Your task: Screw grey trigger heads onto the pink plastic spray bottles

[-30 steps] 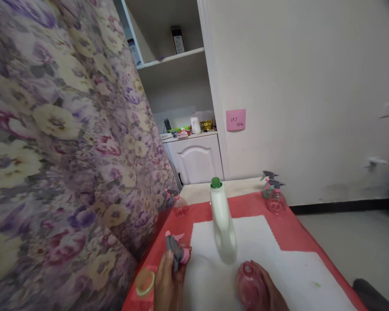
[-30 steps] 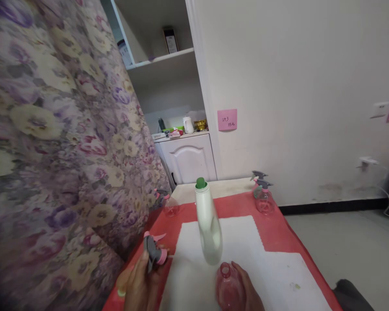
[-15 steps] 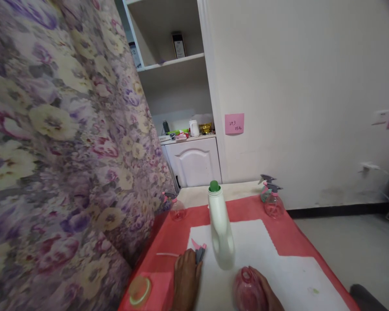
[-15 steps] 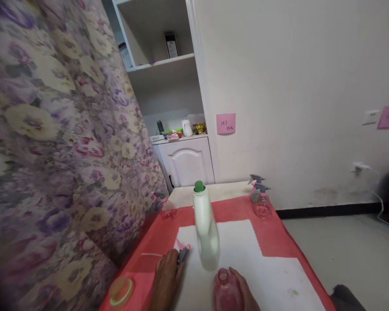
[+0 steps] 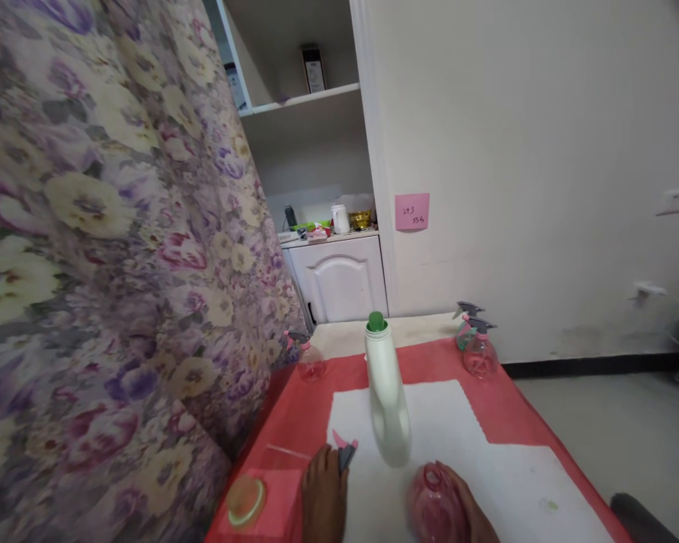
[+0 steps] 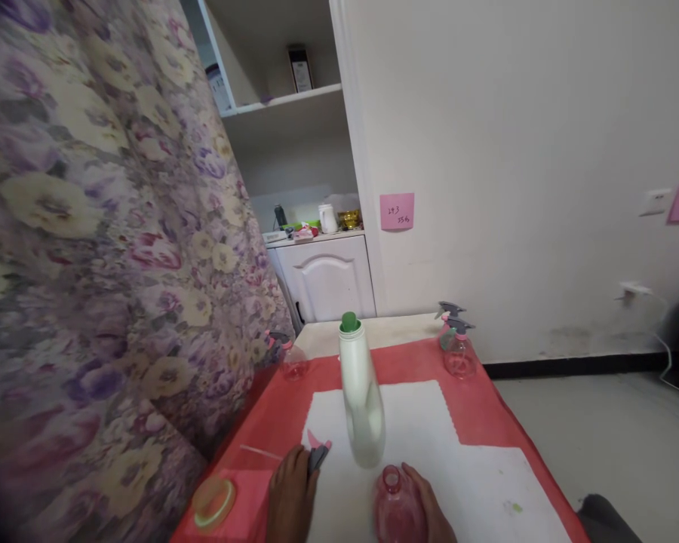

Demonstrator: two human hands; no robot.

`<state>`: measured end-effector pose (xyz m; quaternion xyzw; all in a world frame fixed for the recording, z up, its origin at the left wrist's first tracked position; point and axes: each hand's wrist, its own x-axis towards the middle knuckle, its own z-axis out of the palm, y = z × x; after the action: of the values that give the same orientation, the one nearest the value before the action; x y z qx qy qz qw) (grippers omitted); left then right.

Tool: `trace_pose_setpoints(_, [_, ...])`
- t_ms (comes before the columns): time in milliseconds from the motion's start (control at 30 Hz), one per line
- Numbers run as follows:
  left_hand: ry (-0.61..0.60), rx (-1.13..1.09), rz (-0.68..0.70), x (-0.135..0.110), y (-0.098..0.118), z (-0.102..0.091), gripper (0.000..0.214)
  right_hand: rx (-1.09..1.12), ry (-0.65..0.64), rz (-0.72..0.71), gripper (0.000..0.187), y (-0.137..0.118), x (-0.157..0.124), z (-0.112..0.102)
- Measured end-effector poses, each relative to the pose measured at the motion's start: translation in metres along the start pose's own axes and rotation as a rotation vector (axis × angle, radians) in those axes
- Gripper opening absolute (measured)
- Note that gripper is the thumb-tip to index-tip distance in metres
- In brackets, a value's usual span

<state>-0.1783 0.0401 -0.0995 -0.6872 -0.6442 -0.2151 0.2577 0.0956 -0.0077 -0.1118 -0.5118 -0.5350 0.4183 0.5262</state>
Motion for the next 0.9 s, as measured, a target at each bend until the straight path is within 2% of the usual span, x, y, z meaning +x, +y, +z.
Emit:
trace_pose_setpoints(100, [-0.027, 0.020, -0.034, 0.000, 0.003, -0.001, 0.027, -0.034, 0.024, -0.005, 0.073, 0.003, 0.000, 0.000])
trace_pose_setpoints(267, [-0.098, 0.063, -0.062, 0.001, 0.009, -0.009, 0.031, -0.106, 0.011, -0.019, 0.096, 0.001, -0.001, -0.001])
trace_pose_setpoints(400, [-0.092, 0.062, -0.088, 0.001, 0.010, -0.011, 0.038, -0.139, -0.007, -0.051, 0.084, 0.001, 0.000, -0.001])
trace_pose_setpoints(533, [-0.062, 0.018, -0.074, -0.001, 0.006, -0.006, 0.040, -0.082, 0.004, -0.077, 0.069, 0.003, 0.002, 0.000])
trace_pose_setpoints(733, [-0.062, -0.049, -0.075, -0.001, 0.002, -0.001, 0.039, 0.014, 0.025, -0.087, 0.069, -0.006, 0.000, 0.003])
trace_pose_setpoints(900, [-0.083, -0.106, -0.107, -0.002, 0.001, 0.005, 0.041, 0.062, 0.013, -0.158, 0.079, -0.023, 0.003, -0.005])
